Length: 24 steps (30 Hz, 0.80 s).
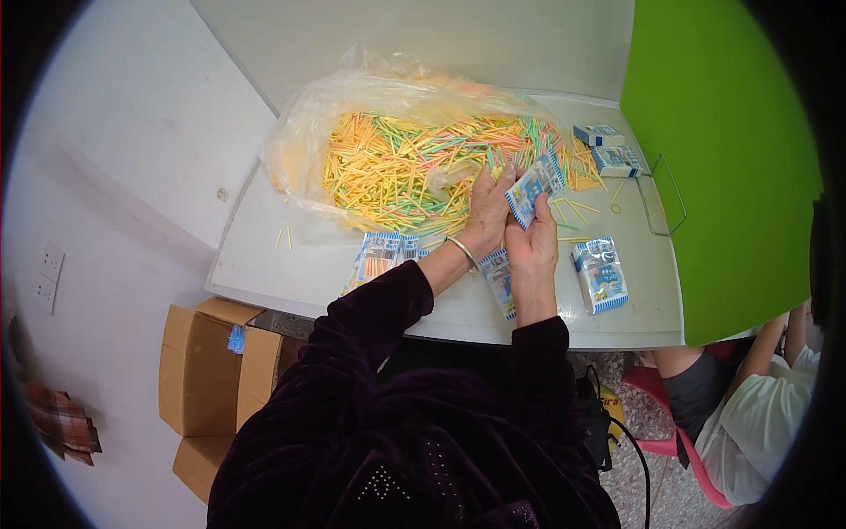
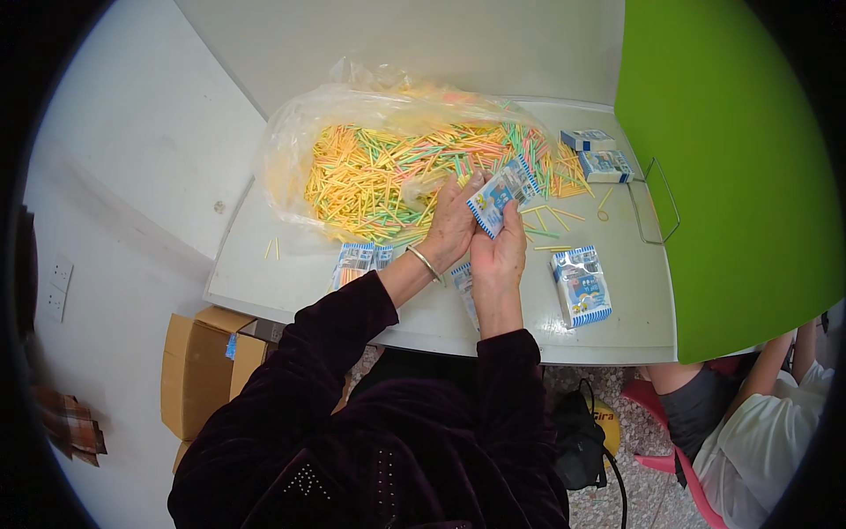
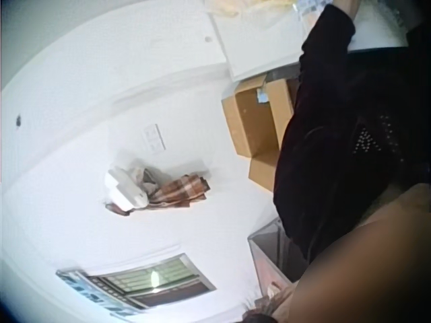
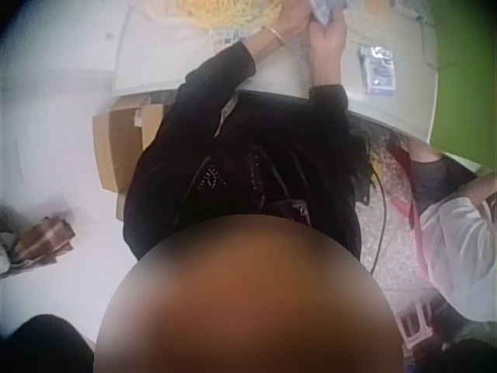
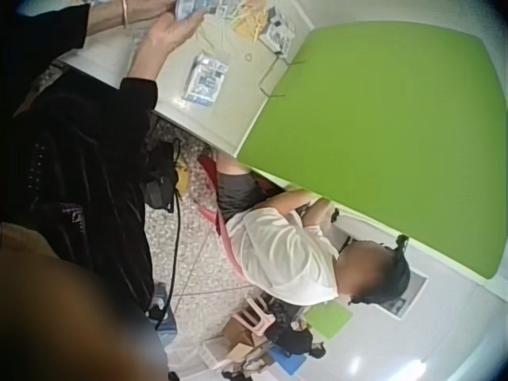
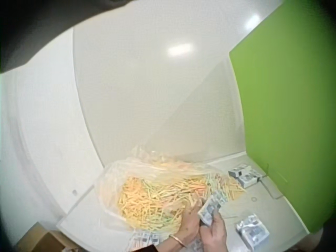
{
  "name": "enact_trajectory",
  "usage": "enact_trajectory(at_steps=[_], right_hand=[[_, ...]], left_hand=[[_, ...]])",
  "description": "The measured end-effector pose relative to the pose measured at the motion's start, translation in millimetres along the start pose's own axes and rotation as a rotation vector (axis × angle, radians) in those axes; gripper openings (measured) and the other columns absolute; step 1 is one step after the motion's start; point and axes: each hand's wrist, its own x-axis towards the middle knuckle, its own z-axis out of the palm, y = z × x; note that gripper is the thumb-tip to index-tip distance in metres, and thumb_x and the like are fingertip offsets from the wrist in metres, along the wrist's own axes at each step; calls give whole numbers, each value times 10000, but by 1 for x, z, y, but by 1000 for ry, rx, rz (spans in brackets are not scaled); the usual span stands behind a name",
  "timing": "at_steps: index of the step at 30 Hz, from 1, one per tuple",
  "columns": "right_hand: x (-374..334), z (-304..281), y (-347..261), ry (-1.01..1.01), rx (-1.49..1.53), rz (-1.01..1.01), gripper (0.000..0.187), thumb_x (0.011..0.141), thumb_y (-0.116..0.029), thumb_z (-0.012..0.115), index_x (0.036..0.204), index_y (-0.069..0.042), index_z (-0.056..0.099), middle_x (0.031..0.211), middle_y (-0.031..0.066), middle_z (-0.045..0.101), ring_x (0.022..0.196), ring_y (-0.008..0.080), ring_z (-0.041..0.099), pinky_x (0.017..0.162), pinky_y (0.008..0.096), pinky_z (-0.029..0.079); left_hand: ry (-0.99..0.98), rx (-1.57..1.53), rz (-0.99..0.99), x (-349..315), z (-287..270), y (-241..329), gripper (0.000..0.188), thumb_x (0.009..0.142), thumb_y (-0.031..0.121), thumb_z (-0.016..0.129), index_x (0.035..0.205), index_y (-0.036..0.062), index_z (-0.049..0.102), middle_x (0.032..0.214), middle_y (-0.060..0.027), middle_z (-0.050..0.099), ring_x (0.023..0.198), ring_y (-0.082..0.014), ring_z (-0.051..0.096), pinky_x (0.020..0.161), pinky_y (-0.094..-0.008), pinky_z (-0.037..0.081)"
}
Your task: Packing colorful plastic straws into small plastic packets.
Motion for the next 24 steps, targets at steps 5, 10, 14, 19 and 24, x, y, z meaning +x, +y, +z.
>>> enact_trajectory(at_steps=[5, 10, 14, 19, 24], right_hand=[[4, -7, -12, -137, 37, 28, 322, 926, -122, 466, 1200, 45, 441, 1150, 144, 555, 1059, 228, 538, 973, 352, 399], [4, -11, -26, 95, -54, -99, 292, 879, -77, 549, 1153, 10, 498, 1117, 102, 577, 1027, 188, 550, 935, 339, 423], [-3, -10, -33, 30, -278, -133, 252, 848, -94, 613, 1075, -4, 550, 1043, 58, 603, 955, 128, 567, 869, 284, 445], [-10, -20, -41, 41, -493, -74, 273, 849, -115, 614, 1102, -27, 558, 1027, 40, 620, 922, 119, 592, 798, 287, 485], [-19, -17, -42, -7, -595, -55, 259, 829, -128, 643, 1065, -32, 592, 953, 22, 644, 818, 84, 614, 713, 234, 498]], left_hand=[[68, 192, 23, 13, -12, 8, 143, 932, 149, 435, 957, 13, 398, 859, -99, 567, 755, -148, 586, 666, -281, 518], [80, 473, 143, 32, -39, 14, 235, 923, 193, 484, 1028, -14, 451, 913, -107, 595, 854, -149, 574, 756, -285, 493], [131, 898, 221, 46, -58, 18, 286, 907, 229, 507, 1027, -29, 487, 905, -99, 624, 812, -142, 553, 737, -271, 440], [113, 1097, 306, 44, -56, 24, 268, 895, 218, 496, 970, -39, 513, 888, -115, 634, 806, -166, 556, 739, -303, 427], [80, 1279, 393, 43, -55, 32, 255, 895, 205, 468, 932, -45, 507, 840, -169, 636, 798, -243, 599, 737, -347, 449]])
